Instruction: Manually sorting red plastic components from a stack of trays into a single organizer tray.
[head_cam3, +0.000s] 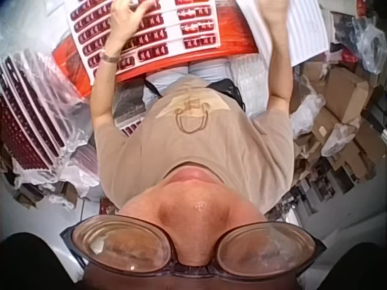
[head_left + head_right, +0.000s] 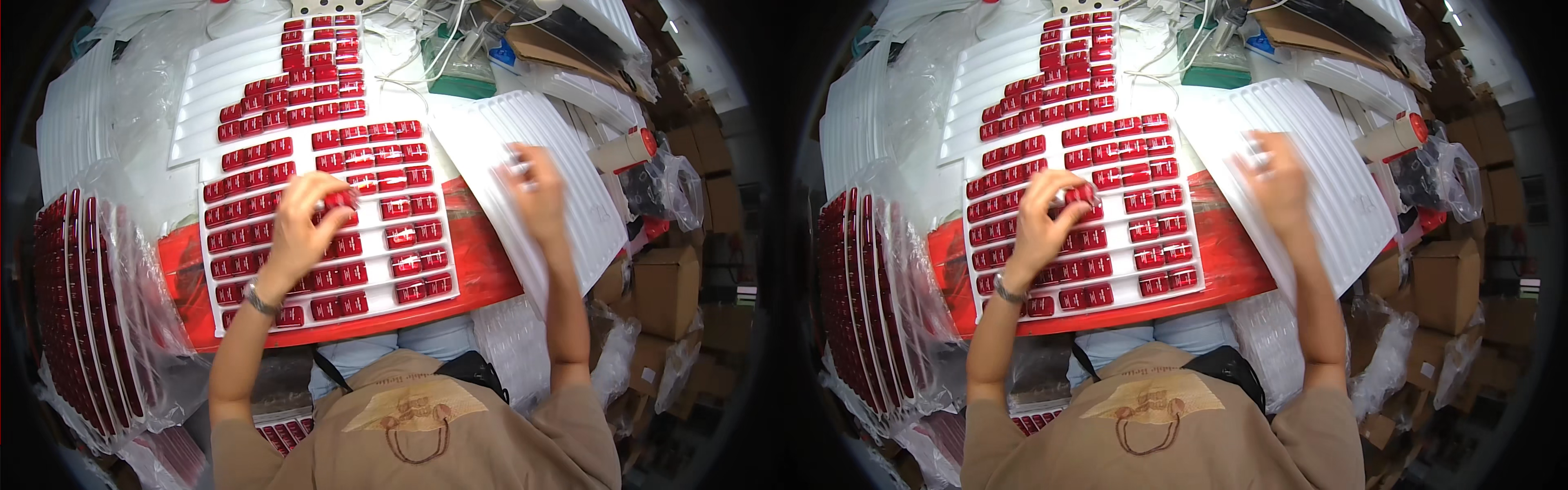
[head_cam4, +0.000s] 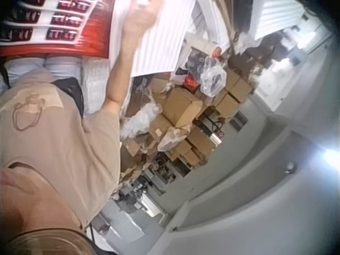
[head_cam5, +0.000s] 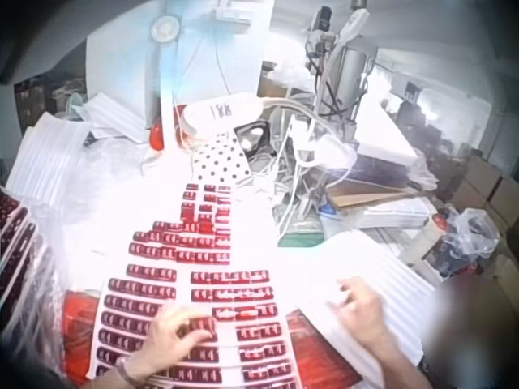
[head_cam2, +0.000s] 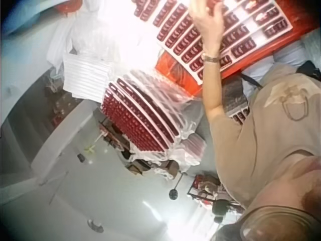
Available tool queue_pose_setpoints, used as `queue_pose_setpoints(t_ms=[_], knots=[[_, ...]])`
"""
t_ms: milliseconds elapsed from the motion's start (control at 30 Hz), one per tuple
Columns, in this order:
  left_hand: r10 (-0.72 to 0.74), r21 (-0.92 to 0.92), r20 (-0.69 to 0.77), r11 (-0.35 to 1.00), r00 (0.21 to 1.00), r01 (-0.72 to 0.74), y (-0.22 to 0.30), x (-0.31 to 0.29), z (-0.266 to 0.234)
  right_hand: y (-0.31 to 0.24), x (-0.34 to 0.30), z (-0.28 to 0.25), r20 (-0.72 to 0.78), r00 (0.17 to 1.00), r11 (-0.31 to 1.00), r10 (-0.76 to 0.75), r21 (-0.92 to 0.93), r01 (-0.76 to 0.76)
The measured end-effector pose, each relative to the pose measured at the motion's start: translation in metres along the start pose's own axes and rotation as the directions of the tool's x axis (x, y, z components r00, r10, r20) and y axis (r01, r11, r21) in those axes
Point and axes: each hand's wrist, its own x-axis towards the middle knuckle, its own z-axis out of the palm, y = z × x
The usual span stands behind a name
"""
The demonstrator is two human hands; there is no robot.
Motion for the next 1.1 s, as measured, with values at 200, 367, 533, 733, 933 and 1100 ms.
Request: queue_pose_setpoints(t_ms=[200,367,533,733,933,1100], knots=[[0.002,0.180,0.102,0.983,0.995,-0.020,-0.040,0.014,0.027,0.202,-0.044,-0.116,0.036,0.932,0.644,0.361,-0.732,-0.221],[-0.023,0.215,0.031,0.977,0.999,0.016,-0.029,0.002,0.014,0.200,-0.061,-0.113,0.080,0.997,0.758,0.015,-0.651,0.041],[0.031,0.281,0.165,0.957,0.986,-0.077,-0.015,-0.014,0.017,0.210,-0.050,-0.110,-0.375,0.894,0.894,0.244,-0.270,-0.357],[-0.057,-0.217,0.051,0.974,0.997,0.067,0.008,-0.017,0.014,0.012,-0.013,-0.037,0.005,0.957,0.643,0.290,0.740,-0.198],[-0.221,-0.666,0.000,0.727,0.975,0.165,0.039,-0.025,0.018,-0.089,-0.029,0.063,-0.069,0.990,0.669,-0.122,0.731,0.134],[-0.321,-0.617,0.052,0.734,0.946,0.283,0.023,-0.031,0.014,-0.080,-0.038,0.078,0.027,0.847,0.790,-0.531,0.377,0.483]])
